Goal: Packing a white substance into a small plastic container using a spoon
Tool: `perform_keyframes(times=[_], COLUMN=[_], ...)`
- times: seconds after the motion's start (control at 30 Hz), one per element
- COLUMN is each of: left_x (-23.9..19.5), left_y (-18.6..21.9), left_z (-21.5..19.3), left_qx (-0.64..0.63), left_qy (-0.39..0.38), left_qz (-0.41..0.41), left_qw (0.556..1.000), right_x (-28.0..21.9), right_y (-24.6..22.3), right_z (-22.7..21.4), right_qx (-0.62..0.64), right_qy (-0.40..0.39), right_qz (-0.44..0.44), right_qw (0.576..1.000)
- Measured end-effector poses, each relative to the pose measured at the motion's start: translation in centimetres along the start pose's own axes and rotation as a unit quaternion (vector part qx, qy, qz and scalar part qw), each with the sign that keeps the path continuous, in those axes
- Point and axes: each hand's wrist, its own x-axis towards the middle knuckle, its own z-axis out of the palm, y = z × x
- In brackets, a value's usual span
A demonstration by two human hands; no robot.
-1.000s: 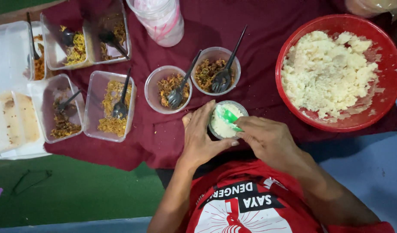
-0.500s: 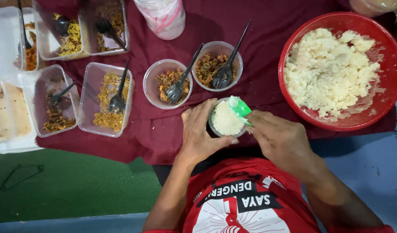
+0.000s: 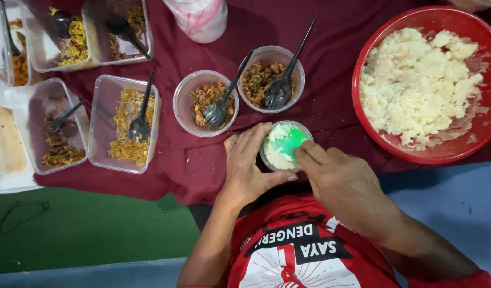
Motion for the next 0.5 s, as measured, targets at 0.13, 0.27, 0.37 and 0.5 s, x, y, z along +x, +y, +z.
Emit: perform_keyframes(times=[0.13, 0.27, 0.37, 0.5], left_x=[0.0, 0.2, 0.2, 0.2], left_y=[-0.5, -0.6, -0.6, -0.2], left_z=[0.1, 0.1, 0.2, 0.1], left_qx=[-0.011, -0.01, -0.016, -0.022], left_qy=[-0.004, -0.008, 0.001, 0.013], left_qz=[0.003, 0.008, 0.016, 0.023], left_qw=[1.0, 1.0, 1.0, 0.999], right_x=[1.5, 2.0, 2.8, 2.9], right_y=[1.2, 2.8, 3.6, 2.6], right_z=[-0.4, 0.2, 0.2, -0.9], right_qx=[-0.033, -0.028, 0.021, 0.114], right_qy=[-0.036, -0.076, -0.094, -0.032], right_qz=[-0.041, -0.094, -0.108, -0.067], right_qw=[0.998, 0.992, 0.99, 0.991])
